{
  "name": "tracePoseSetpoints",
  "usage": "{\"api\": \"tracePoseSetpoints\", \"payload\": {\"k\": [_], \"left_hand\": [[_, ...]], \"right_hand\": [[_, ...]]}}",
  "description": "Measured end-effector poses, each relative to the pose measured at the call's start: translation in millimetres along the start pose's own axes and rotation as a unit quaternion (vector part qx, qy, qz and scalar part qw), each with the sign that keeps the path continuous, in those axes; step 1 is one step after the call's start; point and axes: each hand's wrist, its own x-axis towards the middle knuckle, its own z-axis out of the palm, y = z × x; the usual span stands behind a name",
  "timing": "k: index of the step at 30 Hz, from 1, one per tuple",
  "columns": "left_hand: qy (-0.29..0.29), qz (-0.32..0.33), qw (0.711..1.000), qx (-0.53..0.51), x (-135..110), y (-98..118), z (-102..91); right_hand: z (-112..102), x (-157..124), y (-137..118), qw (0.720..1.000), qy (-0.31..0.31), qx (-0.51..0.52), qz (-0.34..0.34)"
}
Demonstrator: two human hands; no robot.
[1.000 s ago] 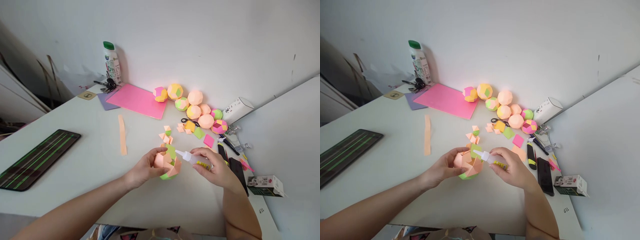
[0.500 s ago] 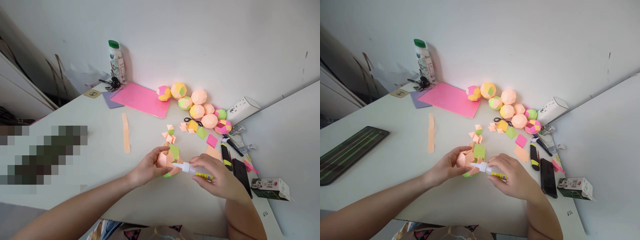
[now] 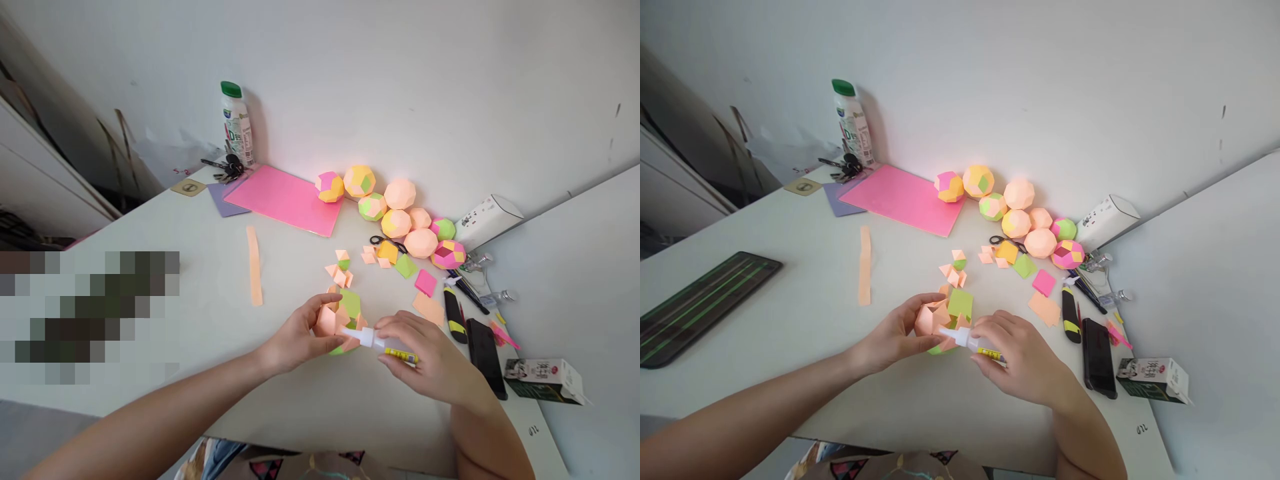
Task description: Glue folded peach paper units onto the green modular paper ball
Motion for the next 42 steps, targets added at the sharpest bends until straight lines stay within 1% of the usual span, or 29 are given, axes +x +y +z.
{"api": "tracePoseSetpoints", "payload": {"k": [5, 9, 13, 18, 20, 22, 25, 27, 30, 32, 34, 36, 39, 41, 42], "left_hand": [[0.004, -0.006, 1.0, -0.003, -0.3, 1.2, -0.3], [-0.005, -0.005, 1.0, -0.028, -0.4, 1.0, -0.5], [-0.005, -0.002, 0.999, -0.032, -0.3, 0.5, -0.6], [0.0, -0.014, 0.999, -0.035, -0.3, 2.1, 0.0], [-0.001, -0.013, 0.999, -0.034, -0.4, 2.9, 0.3], [-0.003, -0.008, 0.999, -0.034, -0.5, 3.0, 0.5], [-0.008, -0.011, 0.999, -0.04, -0.7, 2.7, 0.6], [-0.009, -0.016, 0.999, -0.05, -0.6, 3.0, 0.9], [-0.004, -0.026, 0.998, -0.056, -0.5, 5.0, 1.8], [-0.002, -0.032, 0.998, -0.053, -0.4, 6.3, 2.4], [-0.005, -0.033, 0.998, -0.052, -0.4, 6.2, 2.5], [-0.012, -0.035, 0.998, -0.053, -0.4, 4.6, 2.0], [-0.019, -0.045, 0.998, -0.044, -0.4, 1.4, 0.7], [-0.023, -0.051, 0.998, -0.039, -0.5, 0.2, 0.1], [-0.024, -0.053, 0.998, -0.037, -0.5, 0.0, 0.0]], "right_hand": [[1.7, 1.6, 1.2, 1.0, 0.001, 0.014, 0.004], [-0.2, -0.3, 0.5, 1.0, 0.025, 0.016, 0.008], [-3.5, -3.7, -0.9, 0.999, 0.041, 0.006, 0.004], [-4.1, -3.8, -1.1, 0.999, 0.031, -0.007, 0.0], [-4.1, -4.8, -1.0, 0.999, 0.034, 0.01, 0.0], [-4.6, -7.1, 0.8, 0.996, 0.068, 0.058, 0.011], [-5.6, -9.1, 10.9, 0.974, 0.161, 0.149, 0.061], [-5.7, -6.4, 24.0, 0.953, 0.203, 0.201, 0.1], [-4.3, 4.0, 48.9, 0.92, 0.211, 0.282, 0.17], [-3.1, 11.2, 63.6, 0.893, 0.235, 0.315, 0.218], [-2.9, 15.5, 72.4, 0.874, 0.243, 0.34, 0.25], [-3.9, 16.4, 74.7, 0.863, 0.246, 0.357, 0.26], [-6.7, 14.3, 71.9, 0.854, 0.261, 0.38, 0.24], [-6.7, 13.2, 72.3, 0.854, 0.262, 0.39, 0.225], [-5.6, 13.0, 74.4, 0.856, 0.252, 0.392, 0.224]]}}
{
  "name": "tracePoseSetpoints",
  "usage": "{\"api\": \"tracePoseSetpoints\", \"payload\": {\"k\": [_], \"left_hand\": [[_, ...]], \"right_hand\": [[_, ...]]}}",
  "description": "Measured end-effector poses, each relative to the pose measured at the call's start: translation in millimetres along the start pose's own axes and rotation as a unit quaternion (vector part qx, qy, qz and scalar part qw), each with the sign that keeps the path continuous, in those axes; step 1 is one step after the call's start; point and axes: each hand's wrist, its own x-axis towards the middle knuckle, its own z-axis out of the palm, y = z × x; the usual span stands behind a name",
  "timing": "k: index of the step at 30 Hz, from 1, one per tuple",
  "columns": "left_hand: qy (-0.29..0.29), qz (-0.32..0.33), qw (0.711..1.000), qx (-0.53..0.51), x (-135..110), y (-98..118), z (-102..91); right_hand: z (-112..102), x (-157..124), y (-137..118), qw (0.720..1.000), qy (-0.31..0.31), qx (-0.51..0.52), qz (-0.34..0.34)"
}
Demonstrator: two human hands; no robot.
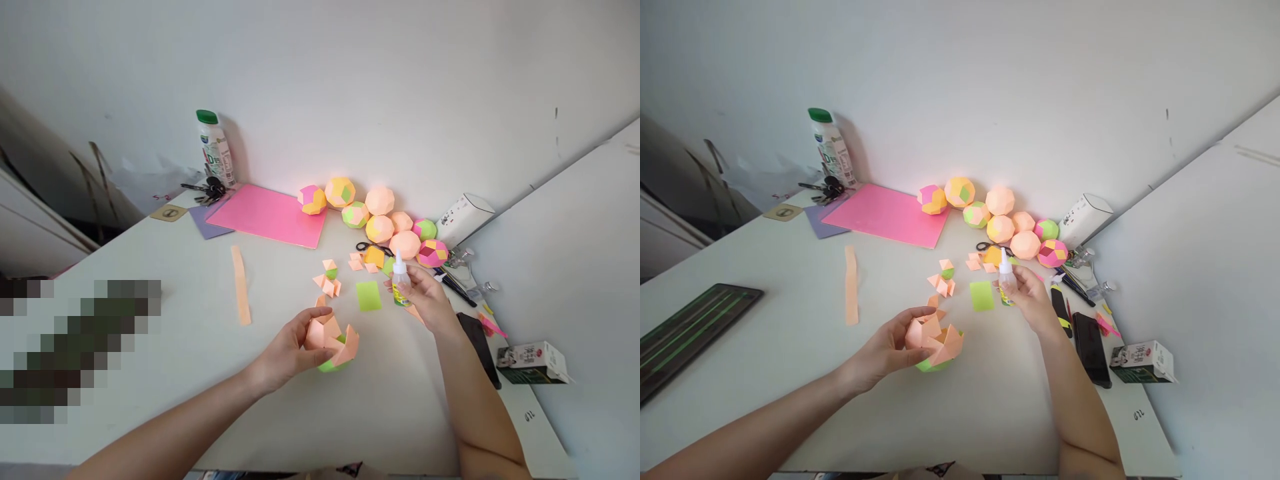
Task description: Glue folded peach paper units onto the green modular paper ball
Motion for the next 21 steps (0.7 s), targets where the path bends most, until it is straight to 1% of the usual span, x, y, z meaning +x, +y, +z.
{"api": "tracePoseSetpoints", "payload": {"k": [1, 3, 5, 6, 9, 13, 17, 21], "left_hand": [[-0.002, -0.001, 1.0, 0.002, 0.0, -0.1, 0.0], [-0.005, -0.003, 1.0, 0.005, -0.3, 0.0, 0.1], [-0.005, -0.003, 1.0, 0.01, -0.7, 0.0, 0.1], [-0.004, -0.003, 1.0, 0.013, -0.9, -0.1, 0.0], [0.001, 0.001, 1.0, 0.016, -1.0, -0.7, -0.8], [0.002, -0.003, 1.0, 0.016, 0.2, -2.1, -2.4], [-0.001, 0.0, 1.0, 0.019, 1.2, -3.2, -2.9], [0.0, 0.0, 1.0, 0.019, 1.0, -2.7, -2.3]], "right_hand": [[-0.7, 1.6, 3.7, 1.0, -0.015, -0.011, 0.009], [-1.8, 6.5, 15.0, 0.995, -0.06, -0.072, 0.045], [-2.2, 11.9, 28.2, 0.973, -0.107, -0.184, 0.085], [-2.0, 14.1, 34.2, 0.965, -0.118, -0.213, 0.094], [-0.3, 17.4, 45.6, 0.95, -0.111, -0.278, 0.094], [3.2, 15.9, 48.1, 0.921, -0.083, -0.371, 0.084], [6.1, 14.8, 49.4, 0.887, -0.085, -0.446, 0.08], [6.0, 14.9, 52.0, 0.862, -0.089, -0.493, 0.077]]}}
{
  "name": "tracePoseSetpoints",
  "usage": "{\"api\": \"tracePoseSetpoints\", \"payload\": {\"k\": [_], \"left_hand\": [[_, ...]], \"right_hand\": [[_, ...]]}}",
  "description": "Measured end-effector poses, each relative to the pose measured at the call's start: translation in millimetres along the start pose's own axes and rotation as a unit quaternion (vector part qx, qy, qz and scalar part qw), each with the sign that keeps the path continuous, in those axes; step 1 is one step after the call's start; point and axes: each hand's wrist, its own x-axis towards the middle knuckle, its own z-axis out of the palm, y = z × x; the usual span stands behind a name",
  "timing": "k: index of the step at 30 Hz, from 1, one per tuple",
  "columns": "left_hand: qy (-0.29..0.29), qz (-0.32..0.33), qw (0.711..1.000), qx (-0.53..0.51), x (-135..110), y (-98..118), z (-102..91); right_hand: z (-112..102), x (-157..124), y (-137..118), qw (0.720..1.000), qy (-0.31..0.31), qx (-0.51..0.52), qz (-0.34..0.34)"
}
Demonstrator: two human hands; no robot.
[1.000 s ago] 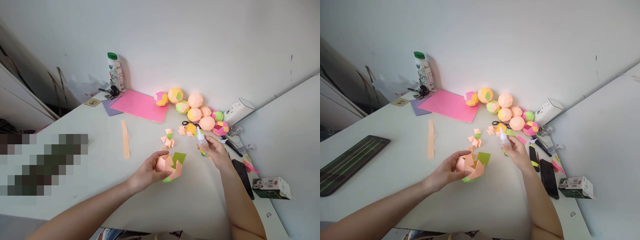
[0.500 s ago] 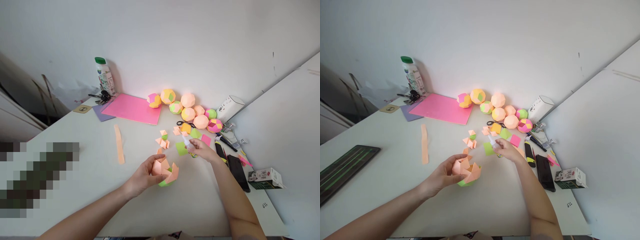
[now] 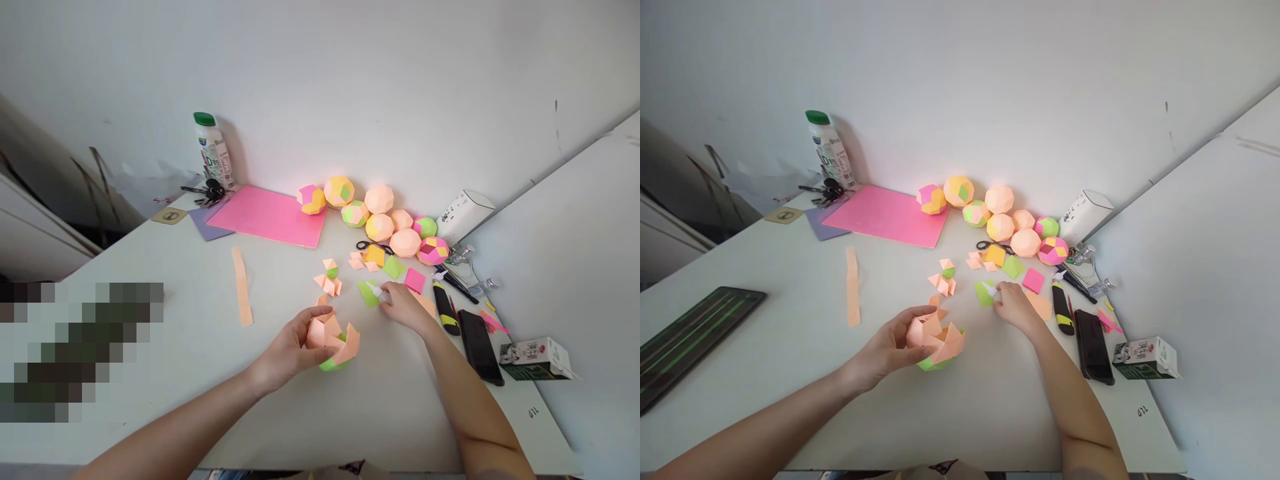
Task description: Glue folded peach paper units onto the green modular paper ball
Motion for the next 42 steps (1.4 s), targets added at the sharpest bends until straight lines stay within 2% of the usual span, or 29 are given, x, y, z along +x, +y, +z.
{"api": "tracePoseSetpoints", "payload": {"k": [14, 21, 24, 26, 27, 29, 31, 33, 35, 39, 42], "left_hand": [[-0.007, -0.001, 1.0, -0.013, 0.9, -0.2, 0.0], [-0.002, -0.004, 1.0, -0.014, 0.1, 0.7, 0.9], [0.003, 0.002, 1.0, -0.012, 0.0, 1.0, 1.5], [0.012, 0.006, 1.0, -0.017, -0.2, 1.4, 1.8], [0.015, 0.008, 1.0, -0.023, -0.4, 1.7, 1.9], [0.016, 0.012, 0.999, -0.043, -0.8, 2.3, 2.0], [0.016, 0.018, 0.997, -0.067, -1.0, 2.6, 1.9], [0.021, 0.024, 0.996, -0.086, -1.1, 2.3, 1.6], [0.03, 0.028, 0.994, -0.098, -1.0, 1.8, 1.8], [0.037, 0.018, 0.994, -0.101, -1.8, 1.7, 4.3], [0.031, 0.007, 0.996, -0.083, -2.3, 0.2, 6.4]], "right_hand": [[-2.0, -4.5, -4.2, 0.997, 0.002, -0.076, -0.025], [-4.9, -9.0, -13.0, 0.995, 0.06, -0.076, -0.037], [-6.3, -17.2, -25.3, 0.989, 0.119, -0.041, -0.077], [-7.2, -25.7, -35.5, 0.978, 0.159, 0.037, -0.132], [-7.4, -30.4, -40.9, 0.972, 0.158, 0.084, -0.155], [-7.0, -39.3, -51.1, 0.959, 0.103, 0.184, -0.189], [-4.5, -45.8, -59.6, 0.937, 0.01, 0.285, -0.201], [0.0, -49.0, -65.9, 0.9, -0.064, 0.389, -0.187], [5.4, -49.6, -69.8, 0.859, -0.112, 0.476, -0.151], [11.2, -48.7, -73.0, 0.805, -0.204, 0.55, -0.087], [10.8, -49.2, -73.4, 0.799, -0.234, 0.549, -0.07]]}}
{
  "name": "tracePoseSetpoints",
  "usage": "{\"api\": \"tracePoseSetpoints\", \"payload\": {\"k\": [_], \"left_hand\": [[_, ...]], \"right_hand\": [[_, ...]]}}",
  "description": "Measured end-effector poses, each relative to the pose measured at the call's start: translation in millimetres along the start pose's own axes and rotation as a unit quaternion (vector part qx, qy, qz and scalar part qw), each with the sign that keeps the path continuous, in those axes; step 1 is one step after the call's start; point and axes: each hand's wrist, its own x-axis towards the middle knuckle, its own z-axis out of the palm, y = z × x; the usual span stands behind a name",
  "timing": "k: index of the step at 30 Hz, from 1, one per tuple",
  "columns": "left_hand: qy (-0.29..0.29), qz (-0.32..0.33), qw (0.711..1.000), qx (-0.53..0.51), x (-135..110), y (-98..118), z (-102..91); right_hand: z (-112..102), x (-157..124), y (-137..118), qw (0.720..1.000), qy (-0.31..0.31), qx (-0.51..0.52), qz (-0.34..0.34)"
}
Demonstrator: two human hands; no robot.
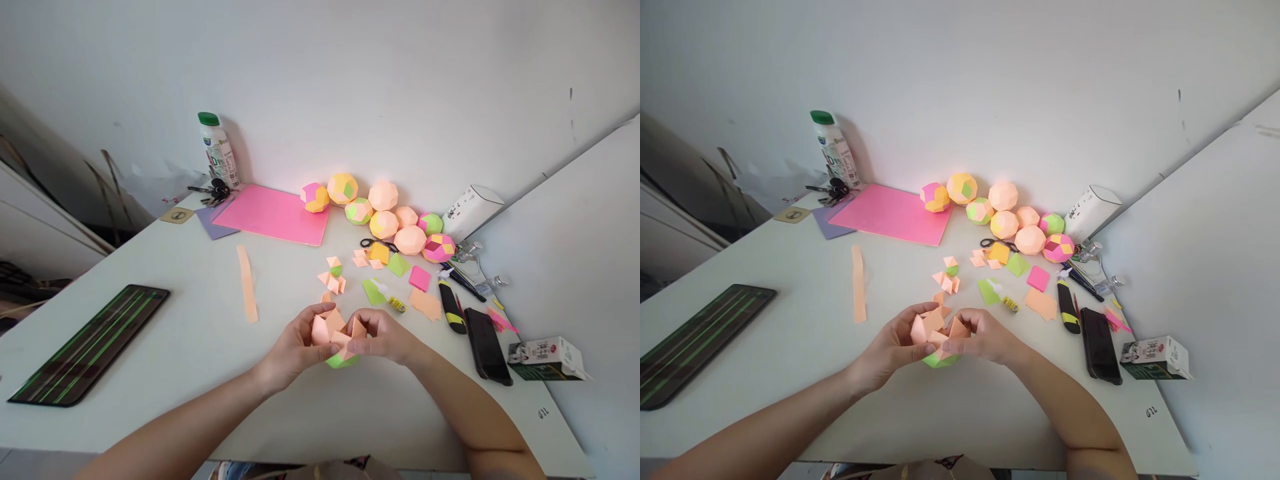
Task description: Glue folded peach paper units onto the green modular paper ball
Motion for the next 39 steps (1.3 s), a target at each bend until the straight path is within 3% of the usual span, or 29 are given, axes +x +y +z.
{"api": "tracePoseSetpoints", "payload": {"k": [7, 14, 23, 39], "left_hand": [[-0.017, 0.037, 0.997, 0.071, -0.5, -4.3, -3.5], [-0.046, 0.02, 0.996, 0.078, 1.7, 2.5, -5.5], [-0.027, -0.015, 0.999, 0.021, 3.1, 3.2, -6.8], [-0.002, -0.078, 0.99, -0.12, 2.7, -2.3, -0.7]], "right_hand": [[-1.3, -1.4, 1.0, 0.999, -0.012, -0.03, 0.009], [-2.0, -2.7, 0.8, 0.997, -0.032, -0.069, 0.012], [0.4, -7.1, -3.7, 0.996, -0.025, -0.081, 0.011], [12.2, -15.5, -3.5, 0.995, 0.039, -0.091, 0.013]]}}
